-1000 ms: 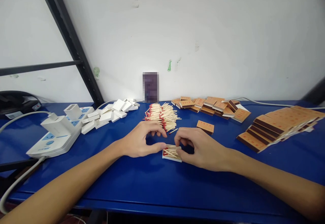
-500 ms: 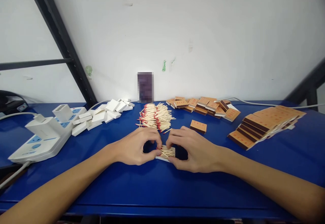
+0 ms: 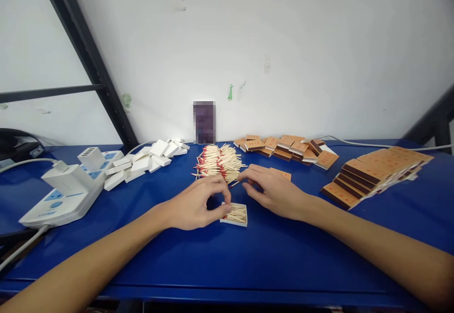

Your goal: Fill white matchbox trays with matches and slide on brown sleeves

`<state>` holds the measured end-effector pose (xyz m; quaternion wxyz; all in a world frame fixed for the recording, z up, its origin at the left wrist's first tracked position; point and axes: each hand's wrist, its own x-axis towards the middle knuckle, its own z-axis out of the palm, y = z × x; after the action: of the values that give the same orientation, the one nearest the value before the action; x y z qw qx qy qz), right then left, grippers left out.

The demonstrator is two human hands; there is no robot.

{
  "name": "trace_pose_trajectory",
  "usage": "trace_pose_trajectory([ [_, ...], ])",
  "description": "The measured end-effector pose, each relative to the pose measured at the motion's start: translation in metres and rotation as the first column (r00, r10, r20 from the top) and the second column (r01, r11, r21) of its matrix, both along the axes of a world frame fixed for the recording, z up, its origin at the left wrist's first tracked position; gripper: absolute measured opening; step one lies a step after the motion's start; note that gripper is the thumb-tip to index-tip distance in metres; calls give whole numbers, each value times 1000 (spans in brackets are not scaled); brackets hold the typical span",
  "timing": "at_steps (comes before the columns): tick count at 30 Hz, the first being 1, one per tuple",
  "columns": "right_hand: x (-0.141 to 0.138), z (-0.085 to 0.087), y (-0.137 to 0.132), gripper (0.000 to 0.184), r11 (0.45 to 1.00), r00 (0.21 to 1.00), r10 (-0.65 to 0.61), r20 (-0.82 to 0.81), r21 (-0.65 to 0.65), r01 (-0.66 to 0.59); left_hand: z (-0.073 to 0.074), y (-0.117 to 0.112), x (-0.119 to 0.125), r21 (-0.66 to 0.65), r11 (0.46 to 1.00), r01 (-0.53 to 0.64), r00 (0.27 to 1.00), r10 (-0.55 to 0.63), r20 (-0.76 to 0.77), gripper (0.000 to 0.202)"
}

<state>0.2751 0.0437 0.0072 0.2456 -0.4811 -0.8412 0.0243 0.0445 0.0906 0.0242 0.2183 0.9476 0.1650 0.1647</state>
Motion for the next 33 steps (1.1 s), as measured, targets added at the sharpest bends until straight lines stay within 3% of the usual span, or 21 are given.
trace_pose_trajectory([
  [6,7,-8,13,26,999,985,-22,168,-33,28,-4,10,-2,139,983,-122,993,121,12,16],
  [14,5,-8,12,29,998,982,-19,189,-55,30,-9,18,-6,303,947,-109,977,158,-144,39],
  [19,6,-10,14,26,999,981,-8,196,-37,16,-10,19,-5,330,943,-44,960,131,-247,46],
  [33,6,-10,13,26,998,983,-9,182,-55,20,-9,19,-5,288,957,-43,964,115,-239,47],
])
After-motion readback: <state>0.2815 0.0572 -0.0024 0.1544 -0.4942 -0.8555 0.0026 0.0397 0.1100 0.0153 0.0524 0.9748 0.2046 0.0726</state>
